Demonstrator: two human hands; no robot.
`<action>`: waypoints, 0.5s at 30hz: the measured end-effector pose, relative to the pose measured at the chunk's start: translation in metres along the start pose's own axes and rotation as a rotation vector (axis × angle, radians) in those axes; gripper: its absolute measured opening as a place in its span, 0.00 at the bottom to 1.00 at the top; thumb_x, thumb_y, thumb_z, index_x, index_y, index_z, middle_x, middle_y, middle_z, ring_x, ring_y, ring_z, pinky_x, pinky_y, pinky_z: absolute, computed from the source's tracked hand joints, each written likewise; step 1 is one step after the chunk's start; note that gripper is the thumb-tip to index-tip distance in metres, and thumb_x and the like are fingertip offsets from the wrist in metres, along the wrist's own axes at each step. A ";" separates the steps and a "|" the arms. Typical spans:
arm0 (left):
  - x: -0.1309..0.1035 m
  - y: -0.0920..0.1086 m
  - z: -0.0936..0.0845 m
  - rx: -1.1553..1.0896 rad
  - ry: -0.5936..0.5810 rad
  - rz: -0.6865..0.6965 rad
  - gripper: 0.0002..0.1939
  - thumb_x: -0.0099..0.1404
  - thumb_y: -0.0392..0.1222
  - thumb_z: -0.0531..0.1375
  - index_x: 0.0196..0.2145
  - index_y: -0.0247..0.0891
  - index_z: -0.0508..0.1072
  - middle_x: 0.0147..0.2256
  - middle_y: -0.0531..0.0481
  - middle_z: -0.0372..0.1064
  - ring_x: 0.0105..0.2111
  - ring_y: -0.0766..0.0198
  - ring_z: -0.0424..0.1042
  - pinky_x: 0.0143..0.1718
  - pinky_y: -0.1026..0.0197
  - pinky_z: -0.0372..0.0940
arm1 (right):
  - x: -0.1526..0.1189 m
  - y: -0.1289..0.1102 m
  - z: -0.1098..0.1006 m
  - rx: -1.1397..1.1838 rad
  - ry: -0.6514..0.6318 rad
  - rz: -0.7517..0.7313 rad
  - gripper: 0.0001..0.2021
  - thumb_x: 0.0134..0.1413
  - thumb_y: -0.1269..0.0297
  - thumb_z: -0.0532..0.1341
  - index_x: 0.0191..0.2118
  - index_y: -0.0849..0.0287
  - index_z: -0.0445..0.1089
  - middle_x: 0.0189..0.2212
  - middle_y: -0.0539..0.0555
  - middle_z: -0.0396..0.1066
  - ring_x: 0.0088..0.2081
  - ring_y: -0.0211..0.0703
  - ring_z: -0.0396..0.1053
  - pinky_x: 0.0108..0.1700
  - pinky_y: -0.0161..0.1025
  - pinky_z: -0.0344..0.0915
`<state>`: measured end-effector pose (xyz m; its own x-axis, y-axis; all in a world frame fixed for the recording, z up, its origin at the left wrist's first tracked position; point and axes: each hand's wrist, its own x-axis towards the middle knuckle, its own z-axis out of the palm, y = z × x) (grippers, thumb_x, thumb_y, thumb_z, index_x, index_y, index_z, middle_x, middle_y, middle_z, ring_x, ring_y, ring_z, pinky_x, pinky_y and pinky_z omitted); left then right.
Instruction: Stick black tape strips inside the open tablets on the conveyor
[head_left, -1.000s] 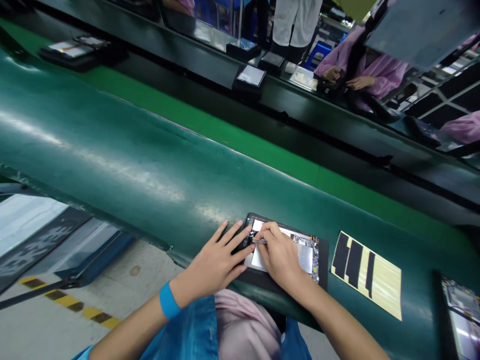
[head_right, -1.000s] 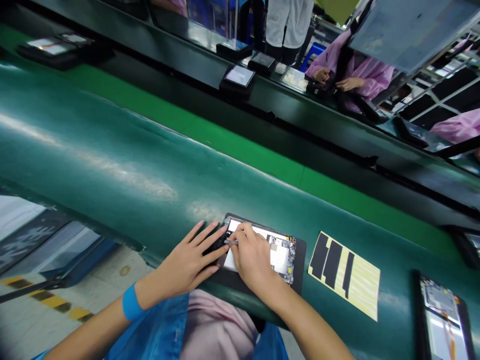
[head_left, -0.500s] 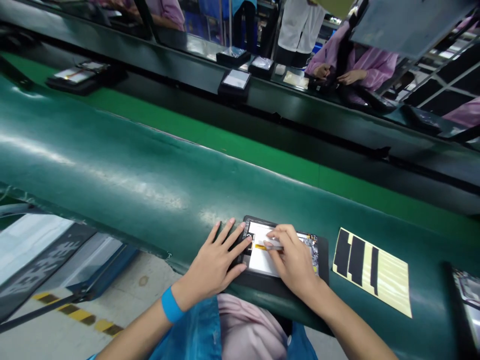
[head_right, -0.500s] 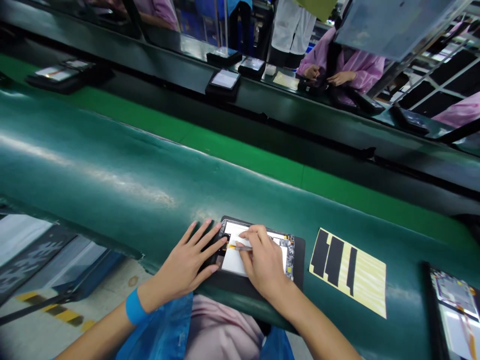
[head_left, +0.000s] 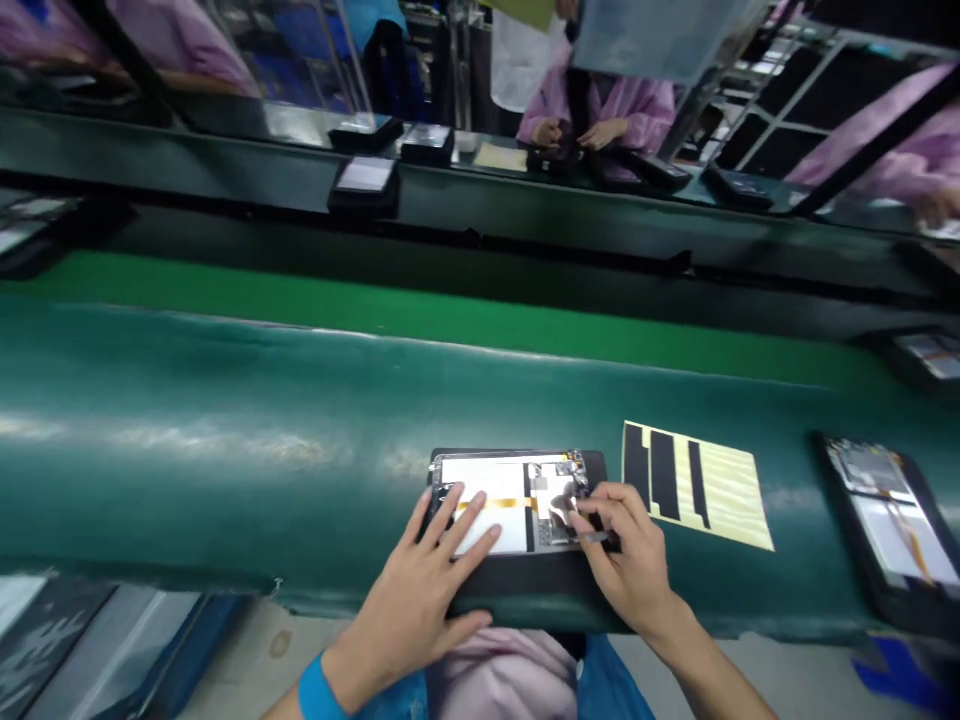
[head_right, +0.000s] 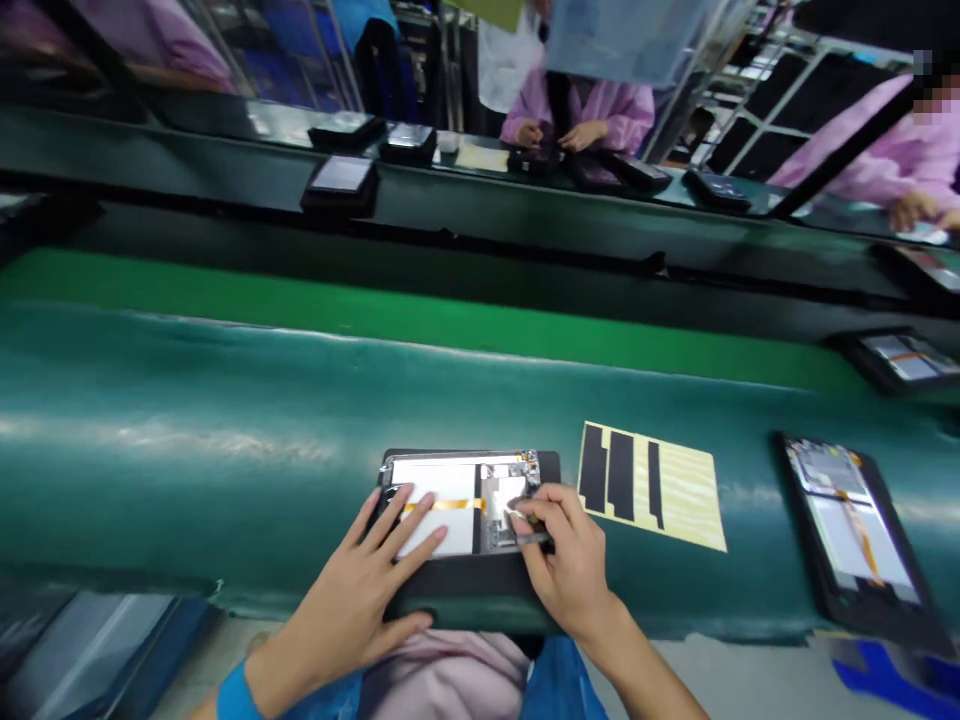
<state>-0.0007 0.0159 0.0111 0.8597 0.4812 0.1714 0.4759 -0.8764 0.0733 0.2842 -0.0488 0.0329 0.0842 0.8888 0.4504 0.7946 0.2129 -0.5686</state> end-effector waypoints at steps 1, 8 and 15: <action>0.002 0.001 0.003 0.022 0.002 0.002 0.44 0.63 0.62 0.62 0.71 0.46 0.55 0.73 0.41 0.44 0.72 0.36 0.42 0.69 0.34 0.41 | -0.007 0.002 -0.004 -0.006 0.043 0.034 0.05 0.64 0.71 0.60 0.43 0.56 0.71 0.39 0.56 0.69 0.36 0.41 0.73 0.35 0.36 0.71; 0.007 -0.011 0.014 -0.040 0.013 0.010 0.43 0.68 0.48 0.59 0.74 0.48 0.41 0.74 0.42 0.34 0.73 0.35 0.36 0.68 0.28 0.43 | -0.083 -0.005 -0.003 -0.032 0.336 0.290 0.06 0.65 0.68 0.59 0.39 0.56 0.74 0.35 0.54 0.71 0.36 0.40 0.73 0.38 0.37 0.71; 0.020 -0.004 0.001 -0.005 -0.057 0.007 0.41 0.71 0.49 0.54 0.73 0.56 0.34 0.75 0.52 0.26 0.72 0.31 0.34 0.66 0.22 0.44 | -0.104 -0.018 0.059 -0.076 0.271 0.223 0.11 0.69 0.60 0.55 0.40 0.52 0.75 0.40 0.50 0.75 0.40 0.37 0.74 0.39 0.36 0.65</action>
<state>0.0149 0.0288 0.0133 0.8721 0.4754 0.1157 0.4692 -0.8797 0.0775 0.2256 -0.1212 -0.0436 0.4094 0.7677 0.4929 0.7799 -0.0141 -0.6258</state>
